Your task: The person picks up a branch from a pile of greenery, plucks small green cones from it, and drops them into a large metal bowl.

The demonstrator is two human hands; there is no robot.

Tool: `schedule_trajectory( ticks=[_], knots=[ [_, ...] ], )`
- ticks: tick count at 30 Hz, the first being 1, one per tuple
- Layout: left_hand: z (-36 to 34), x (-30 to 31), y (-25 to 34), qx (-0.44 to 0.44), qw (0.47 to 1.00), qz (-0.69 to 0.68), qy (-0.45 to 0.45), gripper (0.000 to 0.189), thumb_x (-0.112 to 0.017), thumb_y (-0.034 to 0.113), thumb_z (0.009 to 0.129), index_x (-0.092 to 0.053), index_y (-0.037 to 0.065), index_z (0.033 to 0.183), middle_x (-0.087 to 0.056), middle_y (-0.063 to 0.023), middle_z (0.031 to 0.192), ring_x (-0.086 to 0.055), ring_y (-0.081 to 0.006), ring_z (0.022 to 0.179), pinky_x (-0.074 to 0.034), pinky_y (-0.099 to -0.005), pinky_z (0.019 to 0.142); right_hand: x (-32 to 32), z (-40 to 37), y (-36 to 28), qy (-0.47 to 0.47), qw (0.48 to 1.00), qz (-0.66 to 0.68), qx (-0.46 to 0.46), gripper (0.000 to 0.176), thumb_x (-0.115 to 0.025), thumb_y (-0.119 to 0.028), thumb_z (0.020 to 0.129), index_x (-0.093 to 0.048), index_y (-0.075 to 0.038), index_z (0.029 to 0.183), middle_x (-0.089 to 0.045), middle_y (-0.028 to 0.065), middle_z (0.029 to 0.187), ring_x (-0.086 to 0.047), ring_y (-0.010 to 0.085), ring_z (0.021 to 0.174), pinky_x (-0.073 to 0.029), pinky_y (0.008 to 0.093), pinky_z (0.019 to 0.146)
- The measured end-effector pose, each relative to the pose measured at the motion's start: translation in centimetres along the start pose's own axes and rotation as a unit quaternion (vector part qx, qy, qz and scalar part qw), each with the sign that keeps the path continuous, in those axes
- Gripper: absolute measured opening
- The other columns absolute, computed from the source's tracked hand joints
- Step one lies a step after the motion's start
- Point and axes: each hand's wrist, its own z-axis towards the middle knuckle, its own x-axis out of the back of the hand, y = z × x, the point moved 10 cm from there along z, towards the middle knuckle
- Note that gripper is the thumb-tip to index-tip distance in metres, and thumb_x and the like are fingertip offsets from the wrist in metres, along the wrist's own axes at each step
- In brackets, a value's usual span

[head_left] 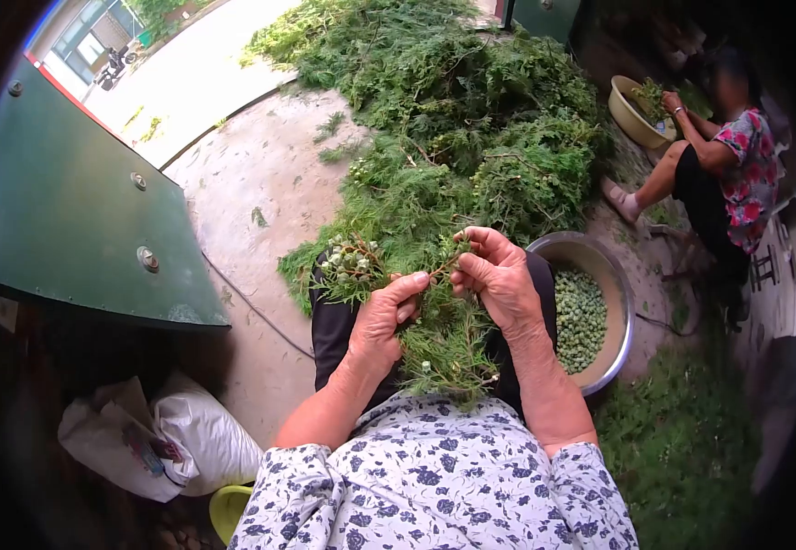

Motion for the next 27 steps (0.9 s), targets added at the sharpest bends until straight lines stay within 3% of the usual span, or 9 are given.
schedule_trajectory(
  ticks=[4, 10, 14, 17, 19, 24, 26, 27],
  knots=[
    [-1.6, 0.2, 0.0, -0.029, 0.999, 0.024, 0.015, 0.01, -0.068, 0.014, 0.076, -0.061, 0.007, 0.078, -0.048, 0.0074, 0.062, -0.03, -0.0027, 0.047, -0.024, -0.0176, 0.045, 1.0, 0.2, 0.9, 0.039, 0.998, 0.044, 0.002, 0.024, -0.062, -0.003, 0.082, -0.055, 0.0, 0.105, -0.058, 0.0043, 0.08, -0.061, 0.0129, 0.065, -0.05, 0.0239, 0.052],
    [-2.0, -0.4, -0.5, -0.043, 0.999, 0.029, -0.006, 0.012, -0.068, 0.018, 0.078, -0.061, 0.009, 0.078, -0.046, 0.0083, 0.063, -0.029, -0.003, 0.049, -0.024, -0.0182, 0.046, 1.2, 0.3, 2.4, 0.033, 0.99, 0.136, -0.016, 0.021, -0.062, -0.005, 0.083, -0.055, -0.003, 0.103, -0.059, 0.002, 0.08, -0.059, 0.0121, 0.065, -0.048, 0.0233, 0.055],
    [-2.7, -0.3, -0.8, -0.028, 0.998, 0.036, 0.038, 0.012, -0.067, 0.018, 0.079, -0.059, 0.01, 0.075, -0.043, 0.0078, 0.057, -0.029, -0.003, 0.046, -0.024, -0.0184, 0.045, 0.2, -0.1, 3.4, 0.005, 0.975, 0.213, -0.056, 0.02, -0.062, -0.007, 0.084, -0.054, -0.006, 0.102, -0.059, 0.0009, 0.079, -0.058, 0.0112, 0.065, -0.047, 0.0218, 0.055],
    [-2.8, 0.3, -0.5, -0.023, 0.998, 0.0, 0.052, 0.014, -0.066, 0.016, 0.079, -0.055, 0.012, 0.071, -0.034, 0.0072, 0.047, -0.028, -0.0037, 0.041, -0.025, -0.0192, 0.043, -0.8, -0.6, 2.7, -0.011, 0.978, 0.196, -0.07, 0.02, -0.063, -0.009, 0.083, -0.054, -0.006, 0.102, -0.058, 0.0007, 0.078, -0.058, 0.0103, 0.063, -0.045, 0.0207, 0.051],
    [-2.9, 0.5, -0.5, -0.019, 0.999, 0.0, 0.051, 0.014, -0.066, 0.016, 0.079, -0.055, 0.012, 0.071, -0.035, 0.0073, 0.048, -0.028, -0.0035, 0.042, -0.025, -0.0191, 0.043, -1.2, -0.7, 2.7, -0.024, 0.979, 0.188, -0.071, 0.021, -0.063, -0.008, 0.083, -0.054, -0.005, 0.102, -0.058, 0.0009, 0.077, -0.058, 0.0101, 0.062, -0.045, 0.0205, 0.05],
    [-3.3, 1.2, -1.2, -0.026, 0.997, 0.033, 0.064, 0.012, -0.067, 0.015, 0.079, -0.056, 0.012, 0.073, -0.041, 0.0093, 0.053, -0.03, -0.0019, 0.044, -0.026, -0.0176, 0.047, 0.1, -0.7, -0.1, 0.016, 0.991, -0.105, 0.081, 0.019, -0.062, -0.003, 0.083, -0.057, 0.002, 0.1, -0.058, 0.0023, 0.072, -0.057, 0.0092, 0.056, -0.047, 0.0211, 0.049],
    [-3.6, 1.4, -0.8, -0.042, 0.995, 0.043, 0.075, 0.01, -0.066, 0.015, 0.078, -0.059, 0.009, 0.074, -0.041, 0.0078, 0.055, -0.028, -0.0029, 0.046, -0.022, -0.0184, 0.045, 0.9, -0.4, -0.4, 0.025, 0.989, -0.118, 0.091, 0.019, -0.063, -0.005, 0.082, -0.058, 0.003, 0.098, -0.057, 0.0025, 0.07, -0.056, 0.0088, 0.056, -0.049, 0.0216, 0.05],
    [-3.7, 2.0, -0.1, -0.066, 0.993, 0.043, 0.086, 0.007, -0.066, 0.014, 0.078, -0.063, 0.007, 0.077, -0.045, 0.0077, 0.058, -0.027, -0.0031, 0.046, -0.022, -0.0183, 0.045, 3.2, 0.2, -0.9, 0.055, 0.992, -0.047, 0.1, 0.02, -0.063, -0.006, 0.083, -0.057, 0.003, 0.099, -0.057, 0.0034, 0.071, -0.057, 0.0095, 0.057, -0.05, 0.0223, 0.051]
  ],
)
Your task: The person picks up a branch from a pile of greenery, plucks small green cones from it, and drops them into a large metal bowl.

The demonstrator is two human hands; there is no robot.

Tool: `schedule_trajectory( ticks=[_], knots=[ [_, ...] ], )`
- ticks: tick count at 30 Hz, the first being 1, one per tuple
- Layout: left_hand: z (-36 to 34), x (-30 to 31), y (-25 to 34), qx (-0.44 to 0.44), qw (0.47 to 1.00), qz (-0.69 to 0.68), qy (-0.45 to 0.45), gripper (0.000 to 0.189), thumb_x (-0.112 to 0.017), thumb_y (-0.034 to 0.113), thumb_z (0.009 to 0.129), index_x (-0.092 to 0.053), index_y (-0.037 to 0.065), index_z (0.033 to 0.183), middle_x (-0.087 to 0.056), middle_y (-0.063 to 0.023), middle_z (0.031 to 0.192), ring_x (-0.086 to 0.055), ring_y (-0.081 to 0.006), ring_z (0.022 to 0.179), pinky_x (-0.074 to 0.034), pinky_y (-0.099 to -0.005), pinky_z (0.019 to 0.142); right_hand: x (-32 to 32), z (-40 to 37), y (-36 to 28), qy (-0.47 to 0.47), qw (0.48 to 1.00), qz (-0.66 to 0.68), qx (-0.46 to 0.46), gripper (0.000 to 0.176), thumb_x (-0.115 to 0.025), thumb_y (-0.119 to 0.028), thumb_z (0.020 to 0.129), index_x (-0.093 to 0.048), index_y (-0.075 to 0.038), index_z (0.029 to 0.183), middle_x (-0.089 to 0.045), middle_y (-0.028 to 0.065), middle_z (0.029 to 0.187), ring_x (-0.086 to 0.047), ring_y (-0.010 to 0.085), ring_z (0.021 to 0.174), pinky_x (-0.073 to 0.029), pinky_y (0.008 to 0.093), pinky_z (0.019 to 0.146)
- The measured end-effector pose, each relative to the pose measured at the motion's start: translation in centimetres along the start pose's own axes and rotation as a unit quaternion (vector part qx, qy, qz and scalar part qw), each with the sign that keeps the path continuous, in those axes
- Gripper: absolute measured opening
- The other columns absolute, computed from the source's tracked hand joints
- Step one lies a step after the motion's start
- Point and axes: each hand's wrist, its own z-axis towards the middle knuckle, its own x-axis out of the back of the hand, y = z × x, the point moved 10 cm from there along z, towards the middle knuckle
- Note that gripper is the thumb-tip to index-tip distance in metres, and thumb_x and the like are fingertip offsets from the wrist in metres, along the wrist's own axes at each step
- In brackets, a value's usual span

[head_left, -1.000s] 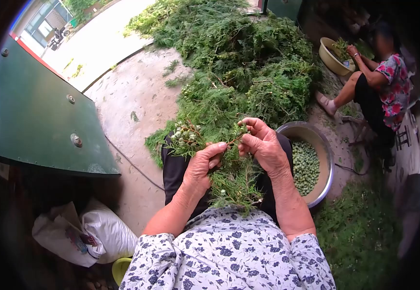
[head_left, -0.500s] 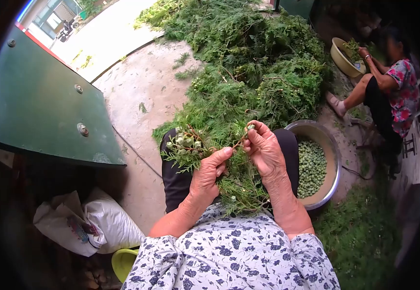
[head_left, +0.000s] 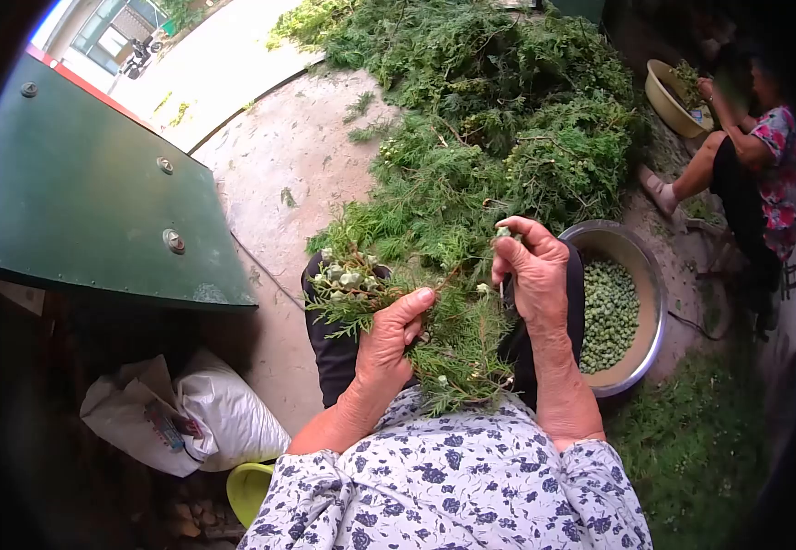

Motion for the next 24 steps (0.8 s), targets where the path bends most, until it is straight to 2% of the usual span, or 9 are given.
schedule_trajectory(
  ticks=[3, 5, 8, 9, 12, 14, 18, 22, 24],
  knots=[
    [0.1, 0.5, 0.5, 0.002, 1.0, 0.011, 0.0, 0.01, -0.066, 0.014, 0.078, -0.065, 0.006, 0.082, -0.046, 0.0076, 0.059, -0.027, -0.0031, 0.047, -0.022, -0.0182, 0.045, 2.7, 1.5, 0.2, 0.035, 0.991, 0.125, -0.024, 0.021, -0.061, -0.008, 0.084, -0.054, 0.001, 0.102, -0.059, 0.0062, 0.078, -0.06, 0.0132, 0.064, -0.053, 0.0257, 0.057],
    [0.3, 0.3, 0.4, 0.006, 1.0, 0.017, -0.003, 0.012, -0.066, 0.014, 0.078, -0.066, 0.005, 0.085, -0.047, 0.0076, 0.059, -0.028, -0.0031, 0.047, -0.021, -0.0182, 0.044, 0.8, 1.1, 1.1, -0.009, 0.977, 0.199, -0.08, 0.018, -0.057, -0.005, 0.085, -0.05, -0.002, 0.102, -0.057, 0.0086, 0.091, -0.061, 0.019, 0.08, -0.054, 0.0298, 0.066],
    [0.6, 0.2, 0.2, 0.021, 1.0, 0.004, -0.002, 0.01, -0.066, 0.014, 0.078, -0.065, 0.005, 0.083, -0.047, 0.0077, 0.059, -0.028, -0.0031, 0.047, -0.022, -0.0182, 0.044, -1.1, 0.3, 3.1, -0.065, 0.951, 0.268, -0.138, 0.02, -0.062, -0.011, 0.084, -0.051, -0.004, 0.099, -0.056, 0.0087, 0.092, -0.059, 0.0198, 0.079, -0.048, 0.0265, 0.057],
    [0.6, 0.1, 0.3, 0.02, 1.0, -0.001, 0.002, 0.008, -0.066, 0.014, 0.078, -0.064, 0.006, 0.08, -0.047, 0.0076, 0.059, -0.028, -0.0031, 0.046, -0.022, -0.0181, 0.044, -1.5, 0.0, 3.5, -0.055, 0.944, 0.294, -0.14, 0.016, -0.062, -0.014, 0.085, -0.053, -0.004, 0.093, -0.057, 0.0064, 0.084, -0.057, 0.0154, 0.069, -0.041, 0.0213, 0.048],
    [0.7, -0.1, 0.0, 0.04, 0.999, -0.024, -0.002, 0.007, -0.065, 0.013, 0.078, -0.061, 0.008, 0.075, -0.047, 0.0074, 0.059, -0.028, -0.003, 0.044, -0.023, -0.0178, 0.044, -2.7, -0.8, 4.6, -0.115, 0.938, 0.269, -0.184, 0.017, -0.061, -0.017, 0.086, -0.056, -0.003, 0.094, -0.056, 0.0031, 0.075, -0.053, 0.0102, 0.059, -0.036, 0.0174, 0.042],
    [0.7, -0.3, -0.4, 0.059, 0.997, -0.043, -0.008, 0.009, -0.065, 0.013, 0.078, -0.059, 0.009, 0.073, -0.047, 0.0072, 0.059, -0.028, -0.0029, 0.043, -0.024, -0.0176, 0.043, -3.2, -1.7, 5.7, -0.094, 0.955, 0.107, -0.259, 0.021, -0.061, -0.017, 0.086, -0.057, -0.002, 0.1, -0.055, 0.0007, 0.069, -0.051, 0.0063, 0.053, -0.032, 0.0155, 0.038],
    [1.1, -0.2, -1.2, 0.074, 0.996, -0.055, -0.005, 0.01, -0.065, 0.011, 0.079, -0.057, 0.009, 0.073, -0.045, 0.0073, 0.056, -0.029, -0.0024, 0.041, -0.025, -0.0168, 0.042, -5.0, -2.1, 5.5, -0.16, 0.944, 0.141, -0.253, 0.019, -0.063, -0.016, 0.084, -0.06, -0.002, 0.096, -0.058, 0.0008, 0.073, -0.051, 0.0069, 0.054, -0.034, 0.0167, 0.041],
    [1.3, -0.4, -1.6, 0.083, 0.995, -0.05, -0.01, 0.008, -0.065, 0.012, 0.079, -0.06, 0.006, 0.077, -0.044, 0.0075, 0.054, -0.029, -0.0024, 0.042, -0.024, -0.0164, 0.043, -5.6, -1.8, 5.3, -0.159, 0.945, 0.175, -0.227, 0.017, -0.064, -0.013, 0.083, -0.058, -0.003, 0.094, -0.057, -0.0011, 0.07, -0.05, 0.0065, 0.052, -0.034, 0.0163, 0.041],
    [1.4, -0.1, -1.2, 0.063, 0.997, -0.036, -0.007, 0.008, -0.065, 0.012, 0.079, -0.061, 0.006, 0.078, -0.044, 0.0075, 0.055, -0.029, -0.0025, 0.043, -0.024, -0.0166, 0.043, -3.6, -1.4, 6.0, -0.065, 0.971, 0.12, -0.197, 0.015, -0.063, -0.009, 0.083, -0.057, -0.002, 0.095, -0.056, -0.0007, 0.069, -0.049, 0.0043, 0.051, -0.033, 0.0157, 0.04]
  ],
)
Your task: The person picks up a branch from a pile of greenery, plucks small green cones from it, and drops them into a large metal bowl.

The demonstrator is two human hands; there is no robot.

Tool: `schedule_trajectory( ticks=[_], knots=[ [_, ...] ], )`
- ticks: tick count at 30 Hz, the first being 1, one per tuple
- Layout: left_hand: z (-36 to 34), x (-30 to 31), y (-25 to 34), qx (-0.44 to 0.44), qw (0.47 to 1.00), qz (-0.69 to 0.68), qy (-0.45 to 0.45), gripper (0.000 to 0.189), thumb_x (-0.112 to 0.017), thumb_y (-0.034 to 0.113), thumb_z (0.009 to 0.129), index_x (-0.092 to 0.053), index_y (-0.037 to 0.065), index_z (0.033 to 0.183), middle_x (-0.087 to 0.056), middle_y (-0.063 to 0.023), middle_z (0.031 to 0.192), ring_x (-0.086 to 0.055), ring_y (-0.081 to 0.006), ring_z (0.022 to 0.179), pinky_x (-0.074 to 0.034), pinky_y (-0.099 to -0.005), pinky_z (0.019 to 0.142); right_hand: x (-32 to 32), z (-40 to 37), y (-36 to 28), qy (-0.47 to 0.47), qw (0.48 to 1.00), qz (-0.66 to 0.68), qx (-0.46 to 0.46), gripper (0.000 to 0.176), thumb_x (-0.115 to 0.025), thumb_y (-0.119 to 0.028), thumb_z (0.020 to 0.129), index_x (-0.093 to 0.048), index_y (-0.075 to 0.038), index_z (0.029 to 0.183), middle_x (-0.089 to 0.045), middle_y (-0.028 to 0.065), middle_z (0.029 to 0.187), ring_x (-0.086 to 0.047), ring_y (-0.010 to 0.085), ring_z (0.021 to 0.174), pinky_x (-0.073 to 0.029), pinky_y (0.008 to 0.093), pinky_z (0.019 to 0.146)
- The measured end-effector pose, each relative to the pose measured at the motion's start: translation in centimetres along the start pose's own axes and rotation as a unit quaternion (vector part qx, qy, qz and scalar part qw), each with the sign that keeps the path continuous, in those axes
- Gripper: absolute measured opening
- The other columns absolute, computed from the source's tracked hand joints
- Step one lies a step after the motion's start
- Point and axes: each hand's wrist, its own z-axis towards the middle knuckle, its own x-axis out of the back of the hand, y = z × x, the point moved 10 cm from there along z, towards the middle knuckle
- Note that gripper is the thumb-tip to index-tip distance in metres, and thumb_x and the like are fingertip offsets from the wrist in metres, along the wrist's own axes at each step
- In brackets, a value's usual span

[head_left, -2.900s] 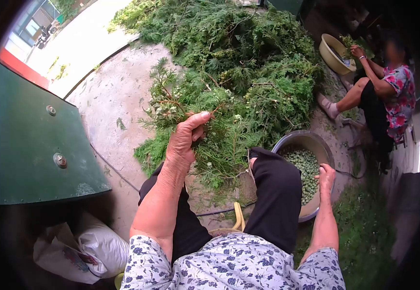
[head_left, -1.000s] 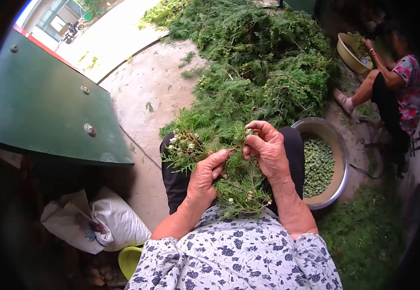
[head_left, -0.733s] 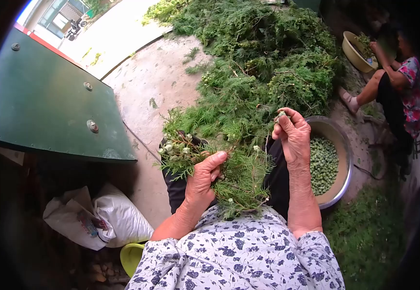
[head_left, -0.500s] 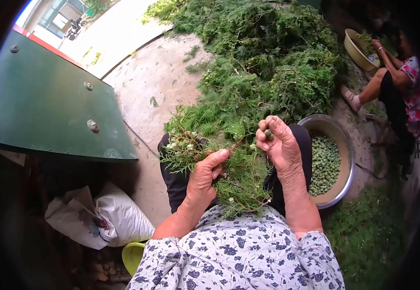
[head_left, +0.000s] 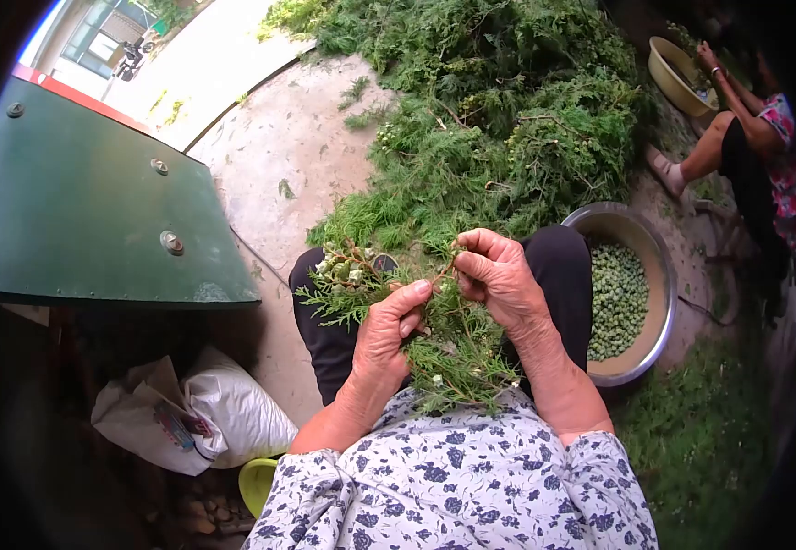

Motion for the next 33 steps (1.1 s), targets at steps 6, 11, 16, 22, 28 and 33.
schedule_trajectory(
  ticks=[6, 11, 16, 22, 28, 33],
  knots=[
    [-0.4, 1.7, 1.9, -0.079, 0.996, 0.016, 0.045, 0.009, -0.068, 0.016, 0.077, -0.061, 0.009, 0.076, -0.041, 0.0074, 0.054, -0.029, -0.0038, 0.046, -0.025, -0.0191, 0.046, 4.8, 0.2, -4.6, 0.087, 0.987, 0.015, 0.133, 0.012, -0.059, -0.009, 0.086, -0.055, -0.003, 0.094, -0.055, 0.0018, 0.069, -0.05, 0.0069, 0.056, -0.036, 0.0177, 0.043],
    [-0.1, 1.0, 2.6, -0.074, 0.997, 0.001, 0.018, 0.01, -0.066, 0.017, 0.079, -0.06, 0.009, 0.076, -0.038, 0.0068, 0.049, -0.03, -0.0047, 0.045, -0.028, -0.0188, 0.048, 3.6, -0.2, -4.3, 0.015, 0.986, 0.153, 0.064, 0.017, -0.059, -0.011, 0.086, -0.051, -0.004, 0.1, -0.057, 0.0064, 0.086, -0.054, 0.0117, 0.066, -0.041, 0.022, 0.05],
    [0.1, 1.2, 2.6, -0.083, 0.997, -0.005, 0.011, 0.01, -0.066, 0.017, 0.079, -0.061, 0.009, 0.077, -0.038, 0.0068, 0.049, -0.031, -0.0042, 0.045, -0.028, -0.0186, 0.048, 4.2, -0.5, -2.0, 0.008, 1.0, -0.005, -0.015, 0.022, -0.065, -0.023, 0.083, -0.06, -0.002, 0.084, -0.053, 0.0007, 0.061, -0.042, 0.0049, 0.042, -0.028, 0.0176, 0.036],
    [0.2, 1.2, 3.6, -0.138, 0.99, 0.016, 0.008, 0.014, -0.065, 0.018, 0.08, -0.063, 0.007, 0.088, -0.041, 0.0064, 0.054, -0.03, -0.0037, 0.047, -0.027, -0.0178, 0.049, 0.2, -2.6, -0.6, -0.072, 0.958, -0.265, -0.088, 0.023, -0.072, -0.02, 0.077, -0.066, 0.001, 0.083, -0.051, -0.0051, 0.059, -0.04, 0.0018, 0.048, -0.03, 0.0203, 0.042],
    [0.1, 1.7, 4.8, -0.207, 0.977, 0.005, 0.043, 0.02, -0.06, 0.007, 0.082, -0.06, 0.001, 0.101, -0.049, 0.0045, 0.063, -0.042, -0.004, 0.052, -0.034, -0.0172, 0.05, -0.1, -2.4, -0.5, 0.013, 0.957, -0.289, -0.031, 0.018, -0.07, -0.015, 0.078, -0.063, 0.002, 0.08, -0.049, -0.0062, 0.062, -0.04, 0.0014, 0.057, -0.033, 0.0206, 0.048],
    [0.3, 1.8, 5.2, -0.221, 0.97, 0.095, 0.038, 0.017, -0.06, 0.008, 0.082, -0.061, 0.002, 0.098, -0.052, 0.0032, 0.069, -0.043, -0.0038, 0.056, -0.035, -0.0176, 0.052, -1.4, -2.9, -2.0, 0.004, 0.957, -0.274, 0.094, 0.019, -0.069, -0.012, 0.079, -0.064, 0.004, 0.088, -0.055, -0.0037, 0.07, -0.046, 0.0023, 0.065, -0.039, 0.0189, 0.057]
  ],
)
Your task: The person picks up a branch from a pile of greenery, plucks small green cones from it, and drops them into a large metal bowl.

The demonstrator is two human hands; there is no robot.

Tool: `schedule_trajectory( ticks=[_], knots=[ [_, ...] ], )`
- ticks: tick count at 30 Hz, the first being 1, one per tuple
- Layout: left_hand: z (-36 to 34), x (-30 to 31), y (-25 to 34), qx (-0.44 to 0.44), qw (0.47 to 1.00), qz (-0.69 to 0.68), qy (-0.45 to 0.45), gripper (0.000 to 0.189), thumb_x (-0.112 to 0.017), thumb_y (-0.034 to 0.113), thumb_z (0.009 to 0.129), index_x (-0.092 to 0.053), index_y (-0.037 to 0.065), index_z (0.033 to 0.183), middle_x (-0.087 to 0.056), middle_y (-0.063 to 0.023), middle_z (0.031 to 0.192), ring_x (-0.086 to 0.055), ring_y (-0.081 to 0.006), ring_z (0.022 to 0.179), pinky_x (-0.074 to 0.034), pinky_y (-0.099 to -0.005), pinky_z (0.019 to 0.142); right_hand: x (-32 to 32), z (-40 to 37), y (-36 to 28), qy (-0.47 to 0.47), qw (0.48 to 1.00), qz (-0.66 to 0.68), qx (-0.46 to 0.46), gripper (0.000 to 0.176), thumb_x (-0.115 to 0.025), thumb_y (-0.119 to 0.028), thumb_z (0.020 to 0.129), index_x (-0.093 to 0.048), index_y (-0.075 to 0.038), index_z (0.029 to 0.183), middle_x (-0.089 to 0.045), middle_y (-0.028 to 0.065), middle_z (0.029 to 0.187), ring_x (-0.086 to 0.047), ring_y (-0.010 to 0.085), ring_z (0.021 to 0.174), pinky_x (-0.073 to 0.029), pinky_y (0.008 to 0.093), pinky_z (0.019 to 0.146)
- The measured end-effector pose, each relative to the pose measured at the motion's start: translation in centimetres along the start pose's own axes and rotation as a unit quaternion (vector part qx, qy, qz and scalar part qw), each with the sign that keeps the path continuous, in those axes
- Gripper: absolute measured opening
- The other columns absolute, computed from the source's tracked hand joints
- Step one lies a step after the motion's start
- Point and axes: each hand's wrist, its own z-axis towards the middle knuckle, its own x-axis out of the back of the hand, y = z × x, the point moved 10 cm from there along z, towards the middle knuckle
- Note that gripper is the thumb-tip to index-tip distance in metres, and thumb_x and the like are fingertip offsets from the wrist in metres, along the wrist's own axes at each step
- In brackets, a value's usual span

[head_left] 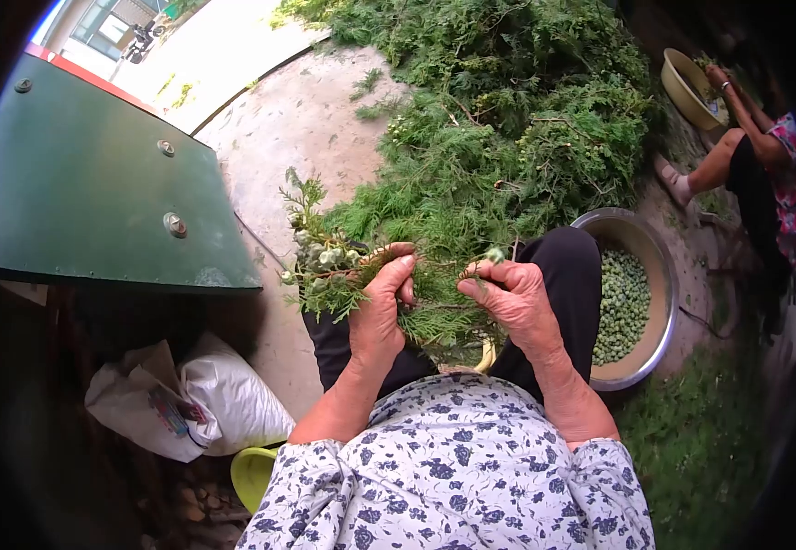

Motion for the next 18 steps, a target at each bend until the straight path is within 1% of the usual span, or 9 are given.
schedule_trajectory(
  ticks=[2, 3, 4, 6, 7, 10, 14, 16, 18],
  knots=[
    [0.0, 0.0, -1.1, 0.043, 0.999, -0.032, -0.008, 0.017, -0.061, 0.007, 0.08, -0.061, 0.002, 0.095, -0.055, 0.0026, 0.075, -0.048, -0.005, 0.065, -0.038, -0.019, 0.059, -1.2, 0.1, 1.2, -0.056, 0.997, -0.003, -0.059, 0.018, -0.068, -0.012, 0.08, -0.064, 0.004, 0.088, -0.055, -0.0032, 0.072, -0.047, 0.003, 0.068, -0.04, 0.0182, 0.061],
    [0.0, 0.0, -1.5, 0.064, 0.997, -0.049, -0.011, 0.017, -0.062, 0.007, 0.078, -0.06, 0.002, 0.094, -0.056, 0.0022, 0.078, -0.05, -0.0056, 0.07, -0.039, -0.0198, 0.063, -1.2, 0.2, 1.7, -0.053, 0.997, -0.011, -0.057, 0.019, -0.068, -0.014, 0.08, -0.063, 0.004, 0.085, -0.053, -0.0038, 0.067, -0.045, 0.0026, 0.063, -0.038, 0.0192, 0.055],
    [0.2, 0.2, -1.4, 0.062, 0.997, -0.05, -0.009, 0.017, -0.062, 0.007, 0.078, -0.06, 0.002, 0.094, -0.056, 0.0022, 0.078, -0.05, -0.0056, 0.07, -0.039, -0.0198, 0.063, -1.3, 0.4, 2.0, -0.055, 0.997, -0.012, -0.057, 0.019, -0.068, -0.014, 0.08, -0.063, 0.004, 0.085, -0.053, -0.0038, 0.067, -0.045, 0.0026, 0.063, -0.038, 0.0192, 0.055],
    [0.3, -0.7, -0.6, 0.032, 0.997, -0.003, -0.073, 0.018, -0.062, 0.006, 0.076, -0.06, 0.003, 0.094, -0.059, 0.0004, 0.082, -0.052, -0.0082, 0.075, -0.042, -0.0235, 0.068, -1.8, 0.2, 3.6, -0.078, 0.989, -0.013, -0.123, 0.02, -0.068, -0.016, 0.08, -0.062, 0.003, 0.08, -0.049, -0.0054, 0.061, -0.041, 0.0023, 0.056, -0.034, 0.021, 0.049],
    [0.1, -0.8, -0.3, 0.03, 0.997, 0.001, -0.072, 0.022, -0.063, 0.002, 0.072, -0.06, 0.003, 0.094, -0.06, -0.001, 0.086, -0.055, -0.0089, 0.08, -0.044, -0.0242, 0.071, -1.9, 0.4, 3.3, -0.073, 0.991, -0.02, -0.106, 0.02, -0.068, -0.018, 0.08, -0.062, 0.001, 0.077, -0.045, -0.0064, 0.056, -0.037, 0.002, 0.052, -0.03, 0.0228, 0.045],
    [-0.1, -1.9, -0.9, 0.079, 0.992, -0.002, -0.096, 0.022, -0.069, 0.004, 0.072, -0.06, 0.003, 0.092, -0.061, -0.0025, 0.085, -0.057, -0.0115, 0.076, -0.047, -0.0257, 0.069, -2.2, 0.4, 3.4, -0.104, 0.986, -0.047, -0.125, 0.019, -0.067, -0.017, 0.08, -0.062, 0.0, 0.076, -0.045, -0.0058, 0.056, -0.037, 0.0023, 0.052, -0.031, 0.0231, 0.045],
    [0.3, -2.1, -1.9, 0.1, 0.987, -0.044, -0.117, 0.021, -0.07, 0.002, 0.072, -0.06, 0.003, 0.09, -0.062, -0.0032, 0.083, -0.059, -0.011, 0.073, -0.048, -0.0247, 0.065, -2.8, 0.4, 4.2, -0.118, 0.983, -0.059, -0.129, 0.017, -0.068, -0.016, 0.079, -0.062, 0.0, 0.075, -0.047, -0.005, 0.056, -0.039, 0.0029, 0.052, -0.033, 0.0239, 0.046],
    [0.7, -1.8, -2.3, 0.079, 0.992, 0.005, -0.1, 0.014, -0.069, 0.001, 0.073, -0.063, 0.005, 0.084, -0.063, -0.0019, 0.077, -0.059, -0.0114, 0.066, -0.048, -0.0243, 0.058, -3.3, 0.6, 3.3, -0.135, 0.981, -0.123, -0.072, 0.016, -0.068, -0.015, 0.077, -0.063, 0.001, 0.075, -0.049, -0.004, 0.056, -0.04, 0.004, 0.053, -0.035, 0.0249, 0.047],
    [0.7, -1.5, -2.8, 0.1, 0.991, -0.005, -0.086, 0.012, -0.067, -0.002, 0.073, -0.063, 0.004, 0.083, -0.063, -0.0027, 0.078, -0.06, -0.0118, 0.066, -0.049, -0.025, 0.058, -2.9, 0.6, 3.5, -0.133, 0.98, -0.125, -0.074, 0.015, -0.068, -0.013, 0.077, -0.064, 0.001, 0.078, -0.05, -0.0038, 0.057, -0.041, 0.0045, 0.053, -0.036, 0.025, 0.048]
  ],
)
